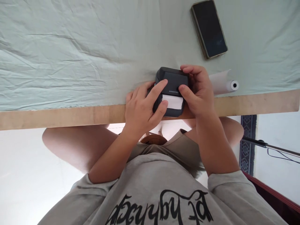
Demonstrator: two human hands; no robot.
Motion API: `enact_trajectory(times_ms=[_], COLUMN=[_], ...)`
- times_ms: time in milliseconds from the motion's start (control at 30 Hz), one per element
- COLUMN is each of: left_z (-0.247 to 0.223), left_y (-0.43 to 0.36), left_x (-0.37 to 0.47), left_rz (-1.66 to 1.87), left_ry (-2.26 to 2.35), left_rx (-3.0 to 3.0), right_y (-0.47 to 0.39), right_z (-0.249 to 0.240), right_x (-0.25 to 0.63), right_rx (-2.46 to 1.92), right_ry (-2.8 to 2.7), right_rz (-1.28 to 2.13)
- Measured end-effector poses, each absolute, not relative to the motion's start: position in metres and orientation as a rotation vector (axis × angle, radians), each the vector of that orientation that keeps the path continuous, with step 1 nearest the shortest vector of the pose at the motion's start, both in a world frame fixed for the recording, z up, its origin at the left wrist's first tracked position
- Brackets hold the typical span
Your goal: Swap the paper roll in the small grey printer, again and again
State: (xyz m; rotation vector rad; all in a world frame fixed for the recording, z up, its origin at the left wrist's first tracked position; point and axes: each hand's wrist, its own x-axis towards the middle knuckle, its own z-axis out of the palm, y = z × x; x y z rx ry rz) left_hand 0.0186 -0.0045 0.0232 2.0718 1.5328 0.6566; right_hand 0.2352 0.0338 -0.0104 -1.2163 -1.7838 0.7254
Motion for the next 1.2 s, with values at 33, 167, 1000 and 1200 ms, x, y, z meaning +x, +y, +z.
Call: enact_trajectory(times_ms=[33,167,1000,1200], left_z=[0.023,0.022,0.009,0.007], left_y=[-0.004,-0.005,-0.006,-0.007], left_x=[0.019,0.019,0.019,0.02], left_rz=[0.659,0.664,0.733,0.712], left_ry=[1.529,1.53,1.548,1.578], left_rx=[2.069,2.074,2.068,2.094], right_y=[0.034,0.033,0.021,0.02], right_z=[-0.009,-0.005,-0.009,-0.006], right_x=[0.236,0.236,0.229,0.228], right_rx=[-1.216,-1.183,-1.183,-1.254], right_ry=[-1.796,-1.824,-1.673,-1.681], right_rz=[0.729,0.739,0.647,0.635])
